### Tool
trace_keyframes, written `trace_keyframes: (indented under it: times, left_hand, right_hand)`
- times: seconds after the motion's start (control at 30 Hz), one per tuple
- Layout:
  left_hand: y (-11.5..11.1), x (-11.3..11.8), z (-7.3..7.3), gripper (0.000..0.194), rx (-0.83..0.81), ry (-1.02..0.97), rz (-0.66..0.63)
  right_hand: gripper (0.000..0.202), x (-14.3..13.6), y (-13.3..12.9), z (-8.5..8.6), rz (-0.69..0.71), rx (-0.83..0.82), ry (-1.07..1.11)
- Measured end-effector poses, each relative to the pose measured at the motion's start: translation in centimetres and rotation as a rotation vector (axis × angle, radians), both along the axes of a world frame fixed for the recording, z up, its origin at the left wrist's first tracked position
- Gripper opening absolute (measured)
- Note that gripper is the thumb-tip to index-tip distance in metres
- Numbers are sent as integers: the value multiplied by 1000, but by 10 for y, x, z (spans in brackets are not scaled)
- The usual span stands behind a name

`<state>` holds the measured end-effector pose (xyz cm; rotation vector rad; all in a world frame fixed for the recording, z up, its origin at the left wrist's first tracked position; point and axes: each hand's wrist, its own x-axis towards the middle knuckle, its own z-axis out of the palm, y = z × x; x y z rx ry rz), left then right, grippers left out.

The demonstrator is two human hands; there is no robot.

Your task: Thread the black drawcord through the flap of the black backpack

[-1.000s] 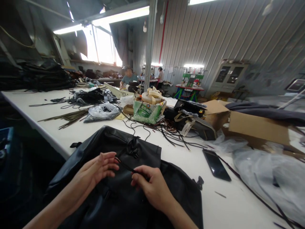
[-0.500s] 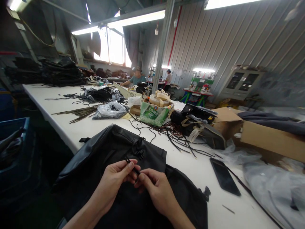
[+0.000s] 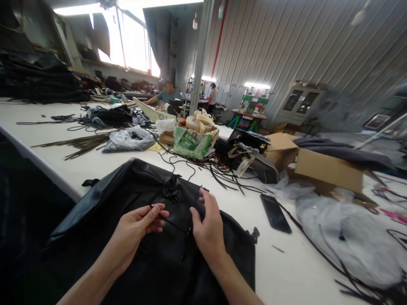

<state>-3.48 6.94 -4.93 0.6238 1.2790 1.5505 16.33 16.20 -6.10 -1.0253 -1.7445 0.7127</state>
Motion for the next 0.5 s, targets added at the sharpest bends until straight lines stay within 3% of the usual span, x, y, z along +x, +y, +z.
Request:
trace_keyframes:
  times: [0.03,0.1,0.27,0.37,0.5]
  left_hand:
    - [0,1,0,63,0,13,1]
    - [2,4,0,68,-6,43,-2]
    - [6,5,-2,82,14,156,-16]
    - [4,5,-4,80,5,236,32]
    - [-6,9,-9,62,-29,342,96]
  right_hand:
    - [45,0,-3,2,-22,110,-26]
    - [32,0,-10,5,62,198,-59]
    - [21,-2,-20,4,381,-5,-207]
    - [13,-3,-21,0,418,-40,-269]
    - [7,-5,-26,-4,424,-20,-235]
